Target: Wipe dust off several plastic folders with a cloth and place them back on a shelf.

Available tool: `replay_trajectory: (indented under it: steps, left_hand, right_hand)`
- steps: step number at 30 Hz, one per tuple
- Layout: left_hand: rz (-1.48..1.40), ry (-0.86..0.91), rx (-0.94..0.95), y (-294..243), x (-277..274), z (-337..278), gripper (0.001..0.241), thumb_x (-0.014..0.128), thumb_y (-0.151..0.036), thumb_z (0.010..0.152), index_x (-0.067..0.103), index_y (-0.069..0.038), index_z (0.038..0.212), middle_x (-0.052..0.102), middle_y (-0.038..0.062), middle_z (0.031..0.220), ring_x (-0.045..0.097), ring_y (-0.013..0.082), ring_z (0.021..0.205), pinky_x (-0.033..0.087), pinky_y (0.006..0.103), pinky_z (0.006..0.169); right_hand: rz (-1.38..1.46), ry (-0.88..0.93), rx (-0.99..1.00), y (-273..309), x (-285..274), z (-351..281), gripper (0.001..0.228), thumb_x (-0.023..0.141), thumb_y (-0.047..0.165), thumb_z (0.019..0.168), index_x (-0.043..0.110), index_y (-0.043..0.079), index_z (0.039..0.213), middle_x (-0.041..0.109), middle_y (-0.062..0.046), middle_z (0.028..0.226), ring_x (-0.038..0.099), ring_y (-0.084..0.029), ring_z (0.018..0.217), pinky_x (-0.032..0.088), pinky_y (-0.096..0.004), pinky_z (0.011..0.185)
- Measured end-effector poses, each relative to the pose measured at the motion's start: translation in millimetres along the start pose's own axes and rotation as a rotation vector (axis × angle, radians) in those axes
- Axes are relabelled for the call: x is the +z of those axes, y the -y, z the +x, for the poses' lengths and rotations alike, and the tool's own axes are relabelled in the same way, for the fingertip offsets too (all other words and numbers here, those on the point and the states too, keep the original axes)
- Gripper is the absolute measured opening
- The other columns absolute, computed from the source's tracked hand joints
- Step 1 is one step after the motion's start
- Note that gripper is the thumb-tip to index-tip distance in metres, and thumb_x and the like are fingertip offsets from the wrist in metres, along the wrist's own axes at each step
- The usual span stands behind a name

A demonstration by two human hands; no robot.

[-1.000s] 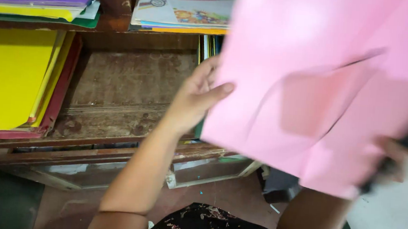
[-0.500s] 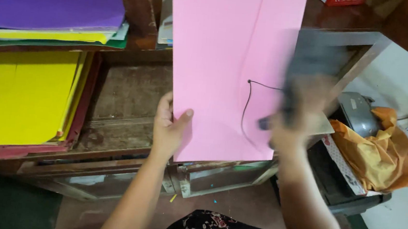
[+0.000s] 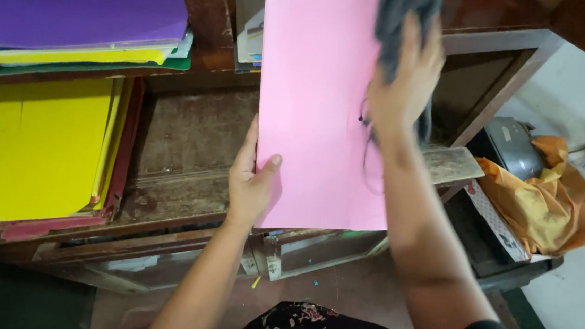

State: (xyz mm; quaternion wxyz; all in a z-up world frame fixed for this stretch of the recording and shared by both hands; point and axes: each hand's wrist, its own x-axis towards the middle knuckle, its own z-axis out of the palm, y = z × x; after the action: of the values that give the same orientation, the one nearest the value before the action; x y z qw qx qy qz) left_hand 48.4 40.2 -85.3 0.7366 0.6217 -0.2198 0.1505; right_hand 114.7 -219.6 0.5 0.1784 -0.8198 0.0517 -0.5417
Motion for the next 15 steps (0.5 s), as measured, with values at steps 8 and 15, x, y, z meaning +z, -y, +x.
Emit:
replay_trajectory:
  steps: [8, 15]
  left_hand:
    - [0.004, -0.203, 0.078, -2, 10, 7, 0.061, 0.062, 0.007, 0.097, 0.048, -0.009, 0.153, 0.061, 0.020, 0.144, 0.053, 0.0257, 0.136, 0.042, 0.0464, 0.117]
    - [-0.081, -0.185, 0.159, -7, 8, 12, 0.061, 0.060, 0.006, 0.100, 0.043, -0.006, 0.157, 0.066, 0.020, 0.138, 0.060, 0.0176, 0.126, 0.050, 0.0401, 0.109]
  right_hand:
    - [0.163, 0.184, -0.436, 84, -19, -174, 0.060, 0.063, 0.052, 0.088, 0.060, 0.027, 0.142, 0.043, -0.024, 0.154, 0.041, -0.051, 0.142, 0.031, -0.065, 0.115]
    - [0.140, 0.032, -0.216, -33, 3, -213, 0.074, 0.078, 0.006, 0.048, 0.070, 0.016, 0.121, 0.043, -0.024, 0.147, 0.041, -0.047, 0.138, 0.031, -0.060, 0.114]
